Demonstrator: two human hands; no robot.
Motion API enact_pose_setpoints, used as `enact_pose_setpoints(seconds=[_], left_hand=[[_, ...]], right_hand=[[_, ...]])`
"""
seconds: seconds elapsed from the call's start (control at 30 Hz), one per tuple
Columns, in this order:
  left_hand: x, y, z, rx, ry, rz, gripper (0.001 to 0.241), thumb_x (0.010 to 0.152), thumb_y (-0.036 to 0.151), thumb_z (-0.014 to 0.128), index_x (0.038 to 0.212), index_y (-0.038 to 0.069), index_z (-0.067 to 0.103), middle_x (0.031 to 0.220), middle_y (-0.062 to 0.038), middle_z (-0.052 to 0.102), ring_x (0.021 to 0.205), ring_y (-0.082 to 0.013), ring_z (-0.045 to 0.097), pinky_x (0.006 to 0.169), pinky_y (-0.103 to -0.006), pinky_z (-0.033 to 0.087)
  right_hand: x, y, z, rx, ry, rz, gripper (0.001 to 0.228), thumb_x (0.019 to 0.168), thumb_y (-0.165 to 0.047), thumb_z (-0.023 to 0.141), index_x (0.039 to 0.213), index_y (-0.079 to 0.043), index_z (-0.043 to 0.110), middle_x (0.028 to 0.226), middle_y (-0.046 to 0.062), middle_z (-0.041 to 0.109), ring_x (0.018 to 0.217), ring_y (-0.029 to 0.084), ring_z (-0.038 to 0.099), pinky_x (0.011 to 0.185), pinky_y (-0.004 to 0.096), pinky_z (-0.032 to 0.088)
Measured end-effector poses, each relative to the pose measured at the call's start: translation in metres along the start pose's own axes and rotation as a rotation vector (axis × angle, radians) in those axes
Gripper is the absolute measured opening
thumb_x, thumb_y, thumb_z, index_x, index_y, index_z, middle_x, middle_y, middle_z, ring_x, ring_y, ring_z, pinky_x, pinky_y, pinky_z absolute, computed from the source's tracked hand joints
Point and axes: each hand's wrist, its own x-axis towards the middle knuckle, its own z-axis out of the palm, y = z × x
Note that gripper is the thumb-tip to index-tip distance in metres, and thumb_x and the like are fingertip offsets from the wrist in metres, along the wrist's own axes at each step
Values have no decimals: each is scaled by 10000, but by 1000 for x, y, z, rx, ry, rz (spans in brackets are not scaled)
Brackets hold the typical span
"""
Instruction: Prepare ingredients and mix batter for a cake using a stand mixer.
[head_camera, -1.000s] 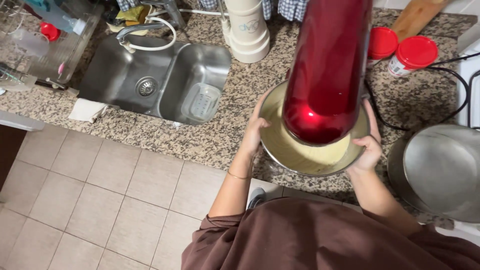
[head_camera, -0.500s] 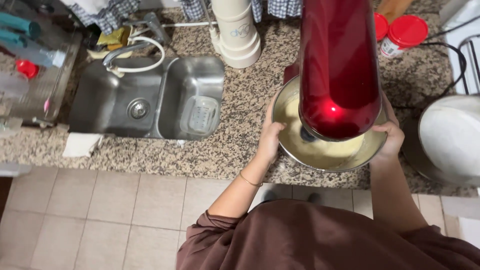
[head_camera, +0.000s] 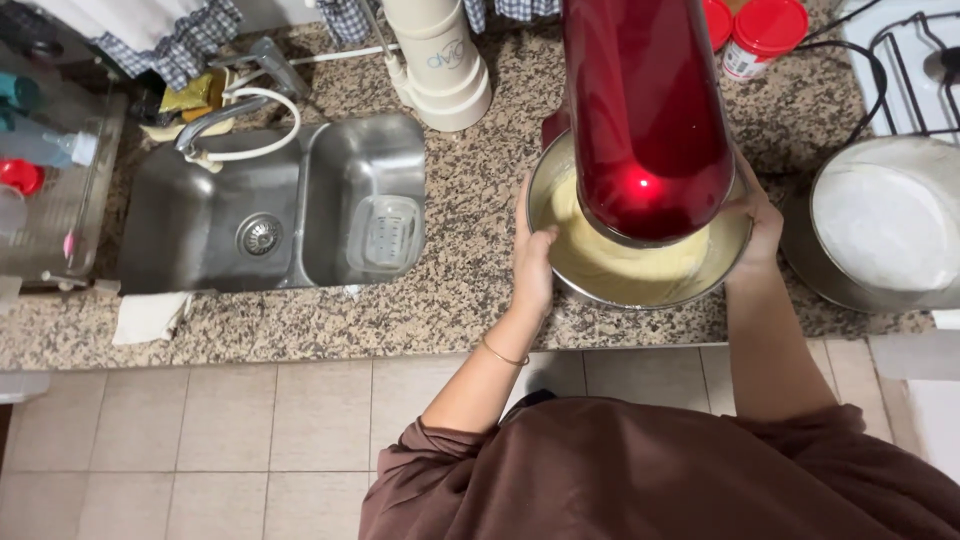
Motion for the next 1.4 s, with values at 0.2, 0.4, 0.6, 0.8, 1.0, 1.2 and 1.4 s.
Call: enact_pose_setpoints(seconds=[0.2,0.4,0.6,0.8,1.0,1.2,1.4], left_hand=[[-40,-8,12,550,184,181,884,1089,590,290,1657,10,-58,1762,-204,-104,1648,-342,-112,1328,-450,-48],[-61,-27,31,397,136,159,855,1089,540,294,1652,5,-64,1743,-203,-92,1627,-344,-85,1309,-438,-10],[-96,-36,-7,440,42,82,690,1084,390,456,1613,-6,257,1713,-222,214,1608,-307,159,1288,-377,130],[-184,-70,-100,220,130,-131,305,1064,194,525,1252,-11,650,1044,-102,721,951,-155,675,859,-289,555],[-273,-26,-214,369,375,-201,253,801,-72,401,642,11,579,613,-46,588,586,-131,539,560,-292,446],[-344,23,-324,605,517,-181,186,681,-85,396,594,23,520,568,-86,505,571,-191,494,563,-344,416],[-356,122,-363,1087,517,499,91,629,16,650,622,61,571,660,-96,557,721,-312,588,717,-413,469]], right_hand=[[-29,26,-15,-96,13,-321,614,1181,-354,428,1681,-31,279,1356,65,432,1355,225,368,1224,404,285],[-54,42,16,-298,157,-346,652,1126,-350,523,1647,-130,197,1695,126,306,1592,302,331,1342,462,282],[-55,26,-5,-358,72,-226,777,1090,-495,549,1680,-121,210,1710,93,328,1577,274,366,1325,460,320],[-117,60,-9,-715,96,-529,594,1178,-342,583,1602,-62,274,1653,133,344,1530,247,353,1303,423,271],[-170,154,90,-627,-176,-361,315,1126,-164,631,1336,-46,427,1184,78,582,987,161,600,890,307,524],[-175,277,219,-793,-256,319,478,1074,-332,442,687,-63,523,548,22,483,420,131,405,383,255,337],[-209,416,342,66,-359,1055,610,1149,-442,411,586,-212,364,526,-88,341,413,43,286,366,211,245]])
